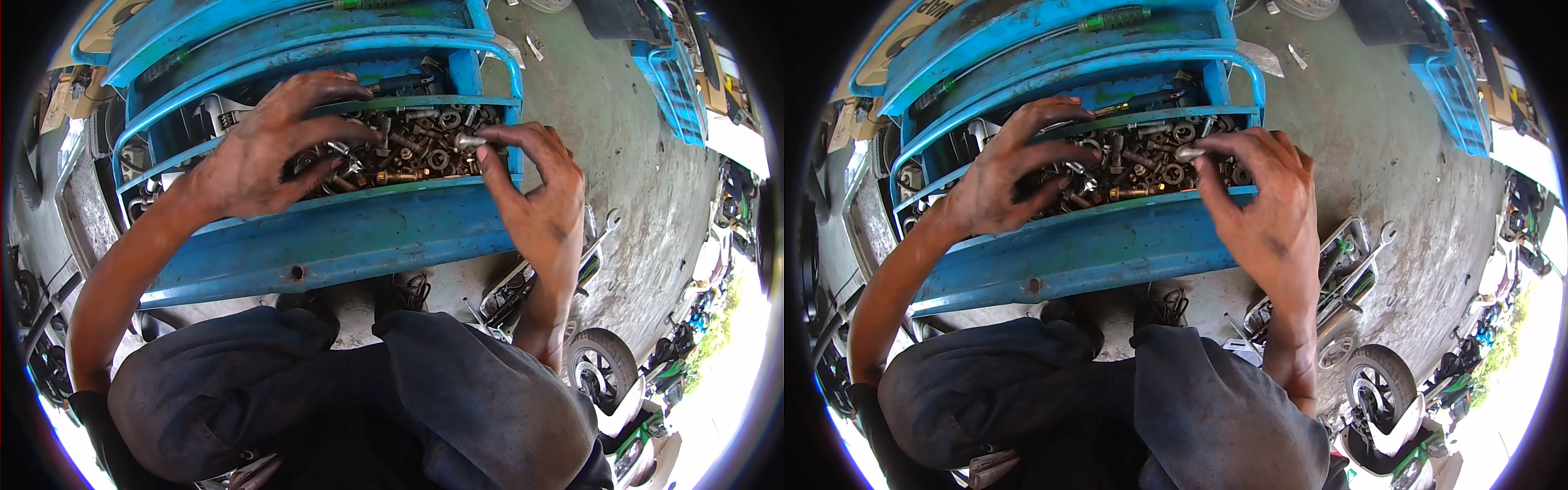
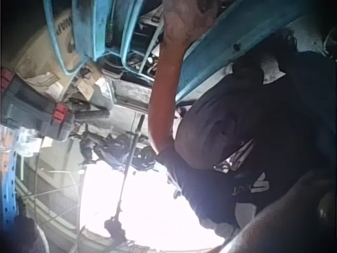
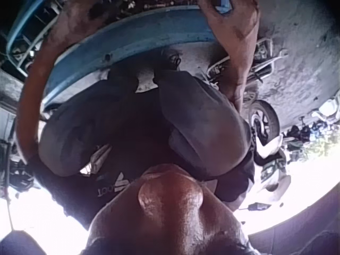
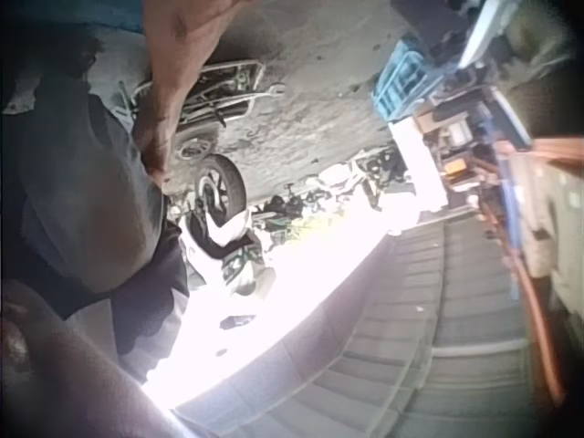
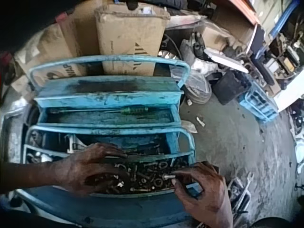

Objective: The person works on the rear wheel of a scooter, removing components from the axle area and then searching through a large blue metal toolbox filled with various bolts, nuts, and small hardware parts.

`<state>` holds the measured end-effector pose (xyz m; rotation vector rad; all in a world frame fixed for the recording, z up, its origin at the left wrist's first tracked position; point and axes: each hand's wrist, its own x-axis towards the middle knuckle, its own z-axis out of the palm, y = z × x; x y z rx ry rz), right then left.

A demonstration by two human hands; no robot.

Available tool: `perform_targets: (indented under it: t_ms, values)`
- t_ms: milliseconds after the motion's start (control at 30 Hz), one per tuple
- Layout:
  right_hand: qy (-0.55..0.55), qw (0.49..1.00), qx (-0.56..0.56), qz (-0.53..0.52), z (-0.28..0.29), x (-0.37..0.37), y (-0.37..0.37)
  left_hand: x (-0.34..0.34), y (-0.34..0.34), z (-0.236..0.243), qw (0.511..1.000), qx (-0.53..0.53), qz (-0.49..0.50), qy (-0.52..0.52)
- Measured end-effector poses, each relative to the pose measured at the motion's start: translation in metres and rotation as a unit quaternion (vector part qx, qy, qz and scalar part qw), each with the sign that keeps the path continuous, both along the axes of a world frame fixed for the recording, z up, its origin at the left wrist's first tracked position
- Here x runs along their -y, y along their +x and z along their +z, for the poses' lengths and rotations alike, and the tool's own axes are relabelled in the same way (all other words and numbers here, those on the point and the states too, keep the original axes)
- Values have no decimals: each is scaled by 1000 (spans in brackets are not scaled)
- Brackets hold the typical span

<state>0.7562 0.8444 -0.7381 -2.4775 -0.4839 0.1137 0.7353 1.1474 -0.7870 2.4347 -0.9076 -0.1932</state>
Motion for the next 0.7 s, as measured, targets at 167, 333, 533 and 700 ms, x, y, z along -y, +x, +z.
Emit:
perform_targets:
  t_ms: [167,333,533,700]
  values:
    - [264,955,-129,25,17,-22,-22,35,-24,40,755,-478,155,-422]
    - [52,998,-19,-21,2,-2,-6,39,-29,25,891,-411,105,-162]
    - [-82,993,-66,48,-15,5,-7,17,-33,7,862,-411,221,-199]
    - [-118,987,-34,107,-31,-20,-16,12,-42,1,900,-336,214,-178]
